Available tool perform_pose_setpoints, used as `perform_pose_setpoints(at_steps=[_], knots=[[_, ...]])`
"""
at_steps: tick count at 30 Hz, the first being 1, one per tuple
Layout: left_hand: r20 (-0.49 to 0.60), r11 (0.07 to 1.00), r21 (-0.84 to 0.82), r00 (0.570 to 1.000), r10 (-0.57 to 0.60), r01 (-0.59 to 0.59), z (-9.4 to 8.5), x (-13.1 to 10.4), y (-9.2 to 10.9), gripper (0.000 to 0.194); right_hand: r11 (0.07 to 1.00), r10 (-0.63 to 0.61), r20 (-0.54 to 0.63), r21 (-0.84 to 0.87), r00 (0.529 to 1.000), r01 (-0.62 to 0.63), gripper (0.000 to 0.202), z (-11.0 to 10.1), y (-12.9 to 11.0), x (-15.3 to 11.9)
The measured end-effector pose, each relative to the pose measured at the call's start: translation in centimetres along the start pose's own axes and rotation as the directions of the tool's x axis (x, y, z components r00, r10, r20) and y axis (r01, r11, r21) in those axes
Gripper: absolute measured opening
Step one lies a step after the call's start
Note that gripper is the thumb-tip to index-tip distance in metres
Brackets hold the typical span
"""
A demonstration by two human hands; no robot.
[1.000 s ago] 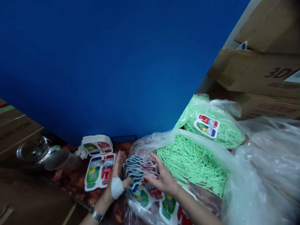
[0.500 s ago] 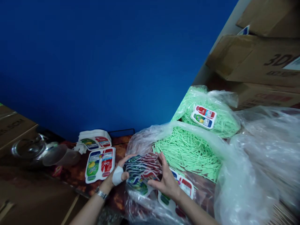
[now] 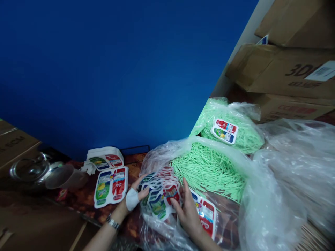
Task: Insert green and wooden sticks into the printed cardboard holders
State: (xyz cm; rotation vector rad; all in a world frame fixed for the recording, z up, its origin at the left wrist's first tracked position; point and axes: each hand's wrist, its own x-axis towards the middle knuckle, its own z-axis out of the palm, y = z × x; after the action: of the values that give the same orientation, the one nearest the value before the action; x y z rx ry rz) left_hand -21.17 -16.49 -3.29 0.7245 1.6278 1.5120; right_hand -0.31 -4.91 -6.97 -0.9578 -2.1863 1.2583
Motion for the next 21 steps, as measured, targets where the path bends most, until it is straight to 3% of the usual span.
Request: perform_pose_setpoints(at_steps=[3, 7, 9, 12, 16, 19, 21], knots=[[0.083, 0.999, -0.037, 0.996, 0.011, -0.008, -0.7, -0.3, -0.4, 0.076, 0.999, 0.021, -0.033, 0.031, 0.999, -0.02, 0.077, -0.1, 0.0, -0.1], [0.282, 0.992, 0.047, 0.954, 0.103, -0.121, -0.8, -1.7, -0.3, 0.107, 1.0, -0.001, -0.014, 0.014, 1.0, 0.001, 0.082, 0.1, -0.7, 0.4], [0.256, 0.957, 0.213, 0.957, 0.138, -0.195, -0.1, -2.4, -0.7, 0.114, 1.0, -0.017, 0.034, -0.018, 0.999, 0.018, 0.086, 0.1, -1.4, 1.0], [0.13, 0.893, 0.374, 0.967, 0.217, -0.25, 1.3, -3.1, -1.7, 0.091, 0.998, -0.043, 0.148, -0.046, 0.988, 0.051, 0.095, -0.6, -2.2, 2.2], [0.068, 0.947, 0.248, 0.979, 0.191, -0.202, 2.4, -3.1, -1.7, 0.077, 0.996, -0.082, 0.271, -0.013, 0.959, 0.089, 0.111, -2.6, -3.0, 4.4], [0.14, 0.973, 0.129, 0.975, 0.175, -0.193, 1.8, -3.1, 0.4, 0.079, 0.988, -0.149, 0.345, 0.098, 0.926, 0.123, 0.127, -3.7, -3.9, 5.6], [0.163, 0.965, 0.146, 0.968, 0.193, -0.217, 0.8, -3.5, 2.3, 0.078, 0.97, -0.2, 0.372, 0.203, 0.906, 0.131, 0.133, -4.0, -4.8, 6.0]])
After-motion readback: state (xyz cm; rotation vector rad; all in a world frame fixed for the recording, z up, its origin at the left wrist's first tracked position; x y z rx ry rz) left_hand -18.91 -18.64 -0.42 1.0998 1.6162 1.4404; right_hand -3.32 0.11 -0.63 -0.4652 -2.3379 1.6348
